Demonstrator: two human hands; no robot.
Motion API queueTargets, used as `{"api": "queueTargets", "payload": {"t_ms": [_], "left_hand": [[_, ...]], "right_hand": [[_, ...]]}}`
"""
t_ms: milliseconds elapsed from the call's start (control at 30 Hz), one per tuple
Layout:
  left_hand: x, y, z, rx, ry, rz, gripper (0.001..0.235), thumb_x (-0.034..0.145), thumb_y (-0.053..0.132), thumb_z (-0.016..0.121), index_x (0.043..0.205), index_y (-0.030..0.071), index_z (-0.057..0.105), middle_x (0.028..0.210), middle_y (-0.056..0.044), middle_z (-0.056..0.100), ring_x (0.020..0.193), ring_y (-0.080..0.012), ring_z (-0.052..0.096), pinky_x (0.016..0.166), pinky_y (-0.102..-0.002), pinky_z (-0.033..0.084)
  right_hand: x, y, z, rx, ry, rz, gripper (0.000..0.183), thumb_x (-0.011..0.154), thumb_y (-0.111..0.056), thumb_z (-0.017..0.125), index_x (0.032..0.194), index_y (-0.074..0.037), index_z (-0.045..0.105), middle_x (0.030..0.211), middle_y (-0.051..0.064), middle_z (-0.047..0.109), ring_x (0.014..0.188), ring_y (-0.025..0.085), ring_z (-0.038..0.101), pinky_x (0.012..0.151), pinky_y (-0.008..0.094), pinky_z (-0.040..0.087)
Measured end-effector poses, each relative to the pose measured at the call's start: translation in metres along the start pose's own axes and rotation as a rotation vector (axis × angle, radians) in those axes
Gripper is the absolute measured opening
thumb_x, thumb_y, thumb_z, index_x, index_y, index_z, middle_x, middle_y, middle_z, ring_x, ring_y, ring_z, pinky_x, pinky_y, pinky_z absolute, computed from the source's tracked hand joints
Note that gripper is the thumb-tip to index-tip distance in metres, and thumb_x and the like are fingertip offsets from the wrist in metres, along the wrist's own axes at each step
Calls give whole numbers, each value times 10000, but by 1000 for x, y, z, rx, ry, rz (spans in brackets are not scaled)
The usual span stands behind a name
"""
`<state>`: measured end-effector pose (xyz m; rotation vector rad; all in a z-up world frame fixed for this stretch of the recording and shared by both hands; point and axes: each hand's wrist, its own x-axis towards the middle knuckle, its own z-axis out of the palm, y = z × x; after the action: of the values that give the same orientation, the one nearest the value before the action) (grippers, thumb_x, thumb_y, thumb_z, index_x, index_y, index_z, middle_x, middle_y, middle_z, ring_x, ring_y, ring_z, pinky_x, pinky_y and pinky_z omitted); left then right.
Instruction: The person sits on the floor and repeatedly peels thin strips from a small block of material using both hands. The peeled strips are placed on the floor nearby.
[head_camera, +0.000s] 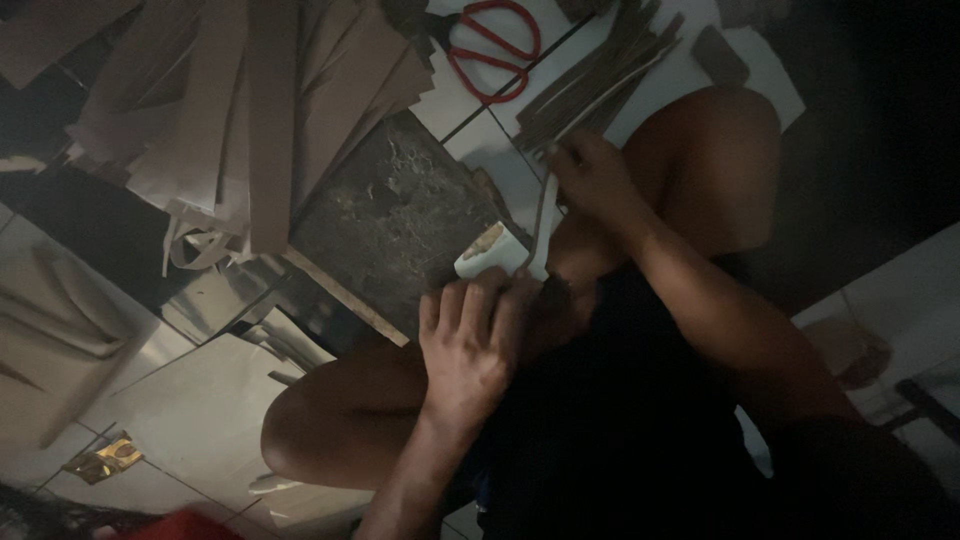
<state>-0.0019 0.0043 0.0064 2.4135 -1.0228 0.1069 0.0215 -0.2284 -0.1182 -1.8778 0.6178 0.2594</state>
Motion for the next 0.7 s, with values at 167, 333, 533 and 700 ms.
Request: {"api": "queueTargets", "payload": {"t_ms": [167,333,533,700], "left_hand": [[7,3,0,36,30,-4,219,933,137,720,1145,111,768,1076,-28,669,877,-202,626,738,-401,495],[11,6,1,-1,111,-16,200,923,230,753,1103,146,767,1047,0,652,886,-206,628,767,-410,490],[9,2,3,0,89,-61,273,875,158,772,1143,191,813,1011,-27,650,847,-217,604,721,-384,448],[5,14,3,-327,90,-272,166,1002,218,741,1129,118,778,1082,-40,701,974,-241,698,821,-406,542]], "right_hand": [[12,0,-1,-19,55,19,340,1035,-320,576,1094,6,656,832,123,698,674,190,696,593,345,558],[27,7,-5,-248,135,-15,350,1079,-318,559,1098,18,654,941,188,698,792,266,713,703,409,562],[9,-1,-59,180,323,-101,442,1120,-397,643,1380,-67,507,1243,108,632,1099,262,655,853,443,569],[-76,-43,-120,648,181,-605,186,1211,-269,621,1106,-123,571,909,33,575,700,106,562,600,265,455]]}}
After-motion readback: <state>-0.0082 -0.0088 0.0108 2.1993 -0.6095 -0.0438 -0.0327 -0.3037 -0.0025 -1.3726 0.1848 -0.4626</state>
